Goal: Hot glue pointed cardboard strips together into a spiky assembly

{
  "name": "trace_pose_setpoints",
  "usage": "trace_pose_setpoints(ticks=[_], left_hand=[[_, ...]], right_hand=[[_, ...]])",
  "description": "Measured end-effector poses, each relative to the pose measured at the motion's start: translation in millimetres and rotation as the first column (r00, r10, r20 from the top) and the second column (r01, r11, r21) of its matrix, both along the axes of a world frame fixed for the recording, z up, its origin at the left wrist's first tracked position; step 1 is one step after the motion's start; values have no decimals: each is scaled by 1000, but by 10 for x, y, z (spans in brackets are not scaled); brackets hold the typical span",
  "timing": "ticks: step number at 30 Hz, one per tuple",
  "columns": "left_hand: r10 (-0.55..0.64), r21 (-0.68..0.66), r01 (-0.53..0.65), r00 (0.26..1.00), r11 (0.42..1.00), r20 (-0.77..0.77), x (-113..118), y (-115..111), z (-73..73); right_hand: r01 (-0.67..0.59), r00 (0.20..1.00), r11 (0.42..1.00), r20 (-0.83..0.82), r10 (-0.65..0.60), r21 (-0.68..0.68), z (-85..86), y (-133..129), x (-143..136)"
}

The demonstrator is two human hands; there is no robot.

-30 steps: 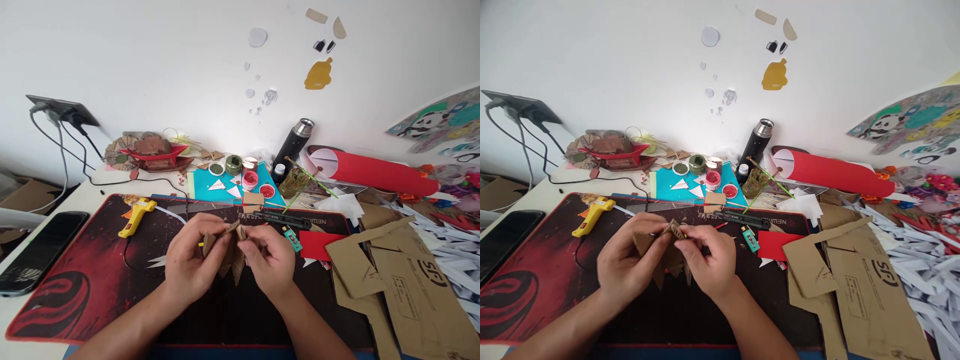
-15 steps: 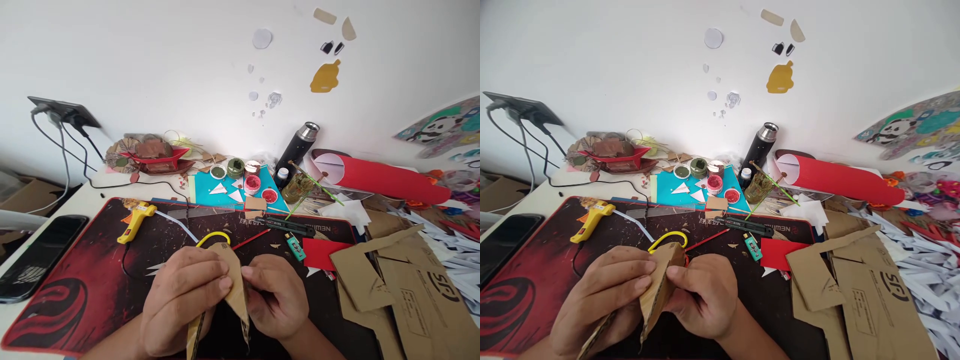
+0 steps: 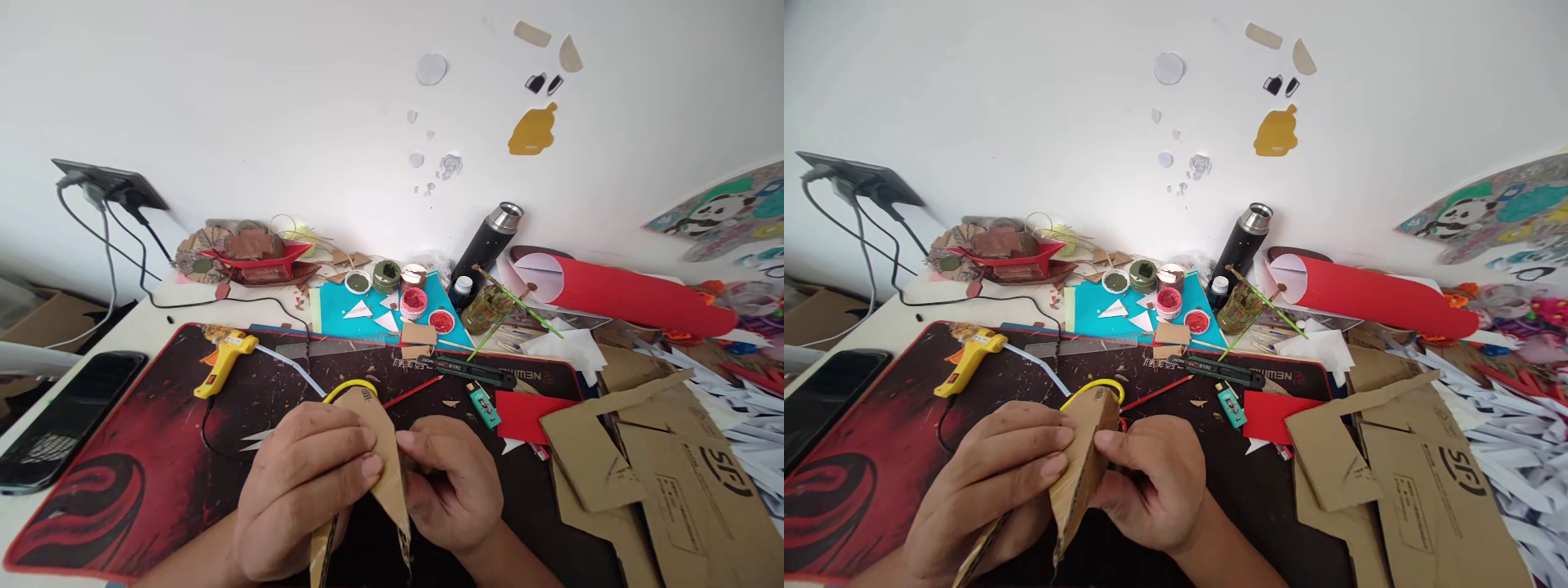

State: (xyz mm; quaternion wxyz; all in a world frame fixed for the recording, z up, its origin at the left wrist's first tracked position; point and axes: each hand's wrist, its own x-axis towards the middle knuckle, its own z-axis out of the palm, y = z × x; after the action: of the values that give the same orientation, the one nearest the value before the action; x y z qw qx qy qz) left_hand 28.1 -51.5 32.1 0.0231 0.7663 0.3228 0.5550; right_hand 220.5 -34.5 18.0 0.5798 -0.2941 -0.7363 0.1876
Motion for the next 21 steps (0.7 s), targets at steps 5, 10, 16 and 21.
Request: trace_pose_setpoints(ticks=[5, 10, 16, 21], left_hand=[[48, -51, -44, 996, 998, 79, 55, 24, -79], [59, -150, -34, 985, 988, 161, 148, 107, -73], [164, -357, -44, 935, 933, 315, 170, 167, -38], [238, -522, 12, 881, 853, 409, 132, 199, -36]], right_hand=[[35, 999, 998, 17, -34, -50, -11, -24, 10], [-11, 995, 957, -100, -19, -290, -57, 15, 15], [-138, 983, 902, -170, 73, -410, -17, 76, 2], [-194, 974, 864, -194, 115, -464, -16, 86, -11]])
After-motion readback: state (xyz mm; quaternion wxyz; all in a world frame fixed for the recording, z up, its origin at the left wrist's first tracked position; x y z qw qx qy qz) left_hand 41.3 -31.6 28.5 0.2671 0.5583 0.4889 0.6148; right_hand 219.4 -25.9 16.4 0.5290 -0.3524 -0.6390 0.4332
